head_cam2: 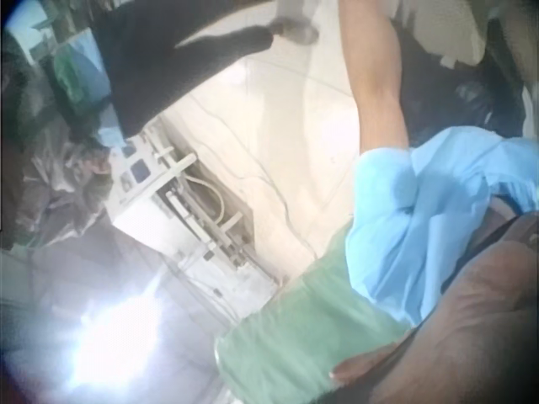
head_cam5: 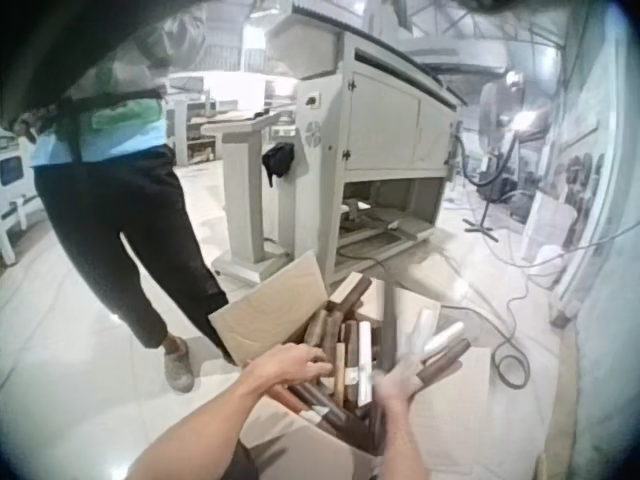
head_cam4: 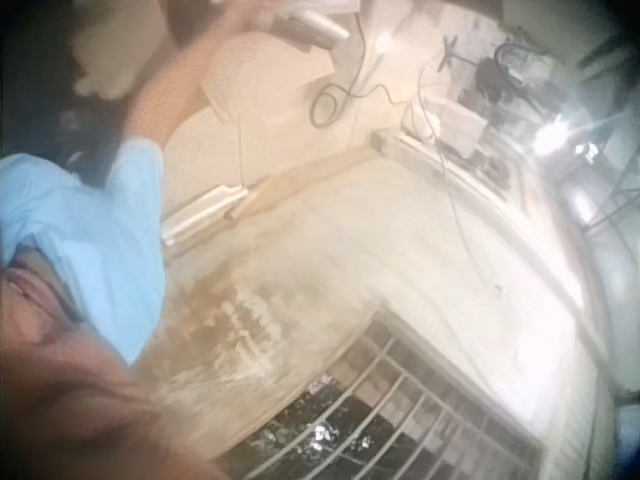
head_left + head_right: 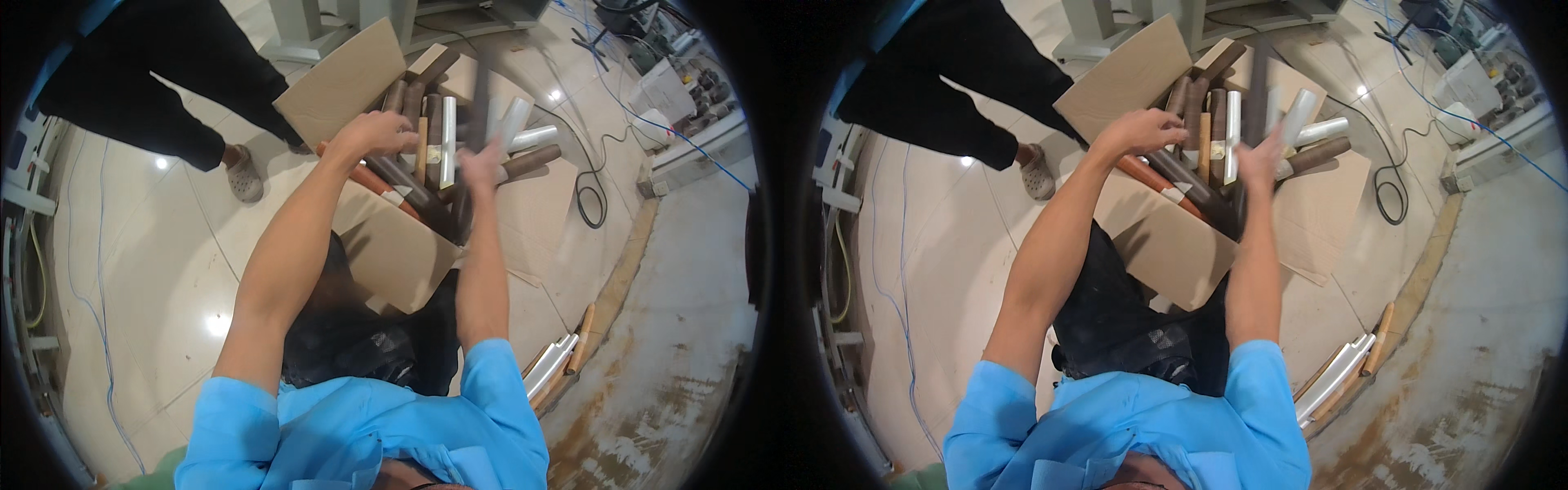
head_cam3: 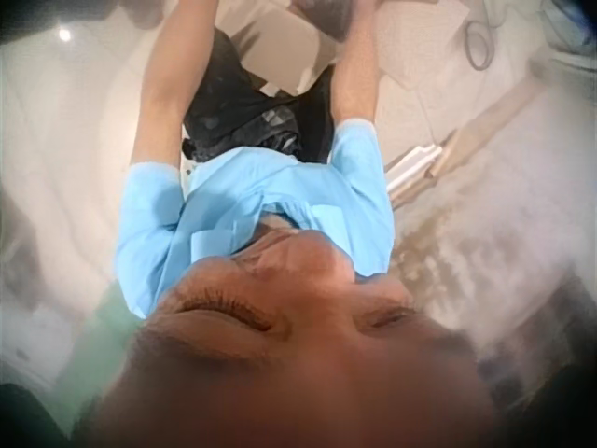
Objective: The person sits on the floor and packs cylindrical objects into a cardboard box. They pick up the cylinders from a pile on the floor and place them into the box, occasionally adjusting their position. Another person briefly assists by handing over items.
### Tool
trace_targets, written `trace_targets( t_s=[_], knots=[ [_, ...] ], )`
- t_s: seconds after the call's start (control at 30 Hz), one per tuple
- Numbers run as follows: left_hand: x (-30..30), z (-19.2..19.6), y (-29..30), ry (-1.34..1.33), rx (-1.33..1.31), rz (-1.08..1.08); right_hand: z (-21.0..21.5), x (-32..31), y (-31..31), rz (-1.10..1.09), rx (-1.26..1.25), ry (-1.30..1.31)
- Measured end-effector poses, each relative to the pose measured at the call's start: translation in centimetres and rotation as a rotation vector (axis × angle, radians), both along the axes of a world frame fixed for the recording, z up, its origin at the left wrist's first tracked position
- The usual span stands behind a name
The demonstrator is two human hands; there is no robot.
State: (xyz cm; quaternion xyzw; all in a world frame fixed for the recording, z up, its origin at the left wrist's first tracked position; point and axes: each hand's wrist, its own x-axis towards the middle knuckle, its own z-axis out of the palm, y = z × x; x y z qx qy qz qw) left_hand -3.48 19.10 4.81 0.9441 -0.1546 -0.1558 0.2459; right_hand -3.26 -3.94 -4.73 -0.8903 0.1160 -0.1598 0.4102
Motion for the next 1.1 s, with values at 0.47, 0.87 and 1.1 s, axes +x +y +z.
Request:
trace_targets(
  t_s=[0.47, 0.87, 1.1],
  knots=[
    [-0.2, 0.0, -1.7, -0.052, -0.169, -0.267, -4.9, 0.1, 3.4, -0.089, -0.439, 0.33],
    [-6.1, 4.0, -3.6, -0.105, -0.089, -0.258, -15.5, -19.6, -12.0, -1.14, 0.934, -0.316],
    [-5.9, 3.0, -6.3, -0.018, 0.153, -0.279, -25.1, -13.7, -10.4, -0.948, 0.758, 0.577]
  ],
)
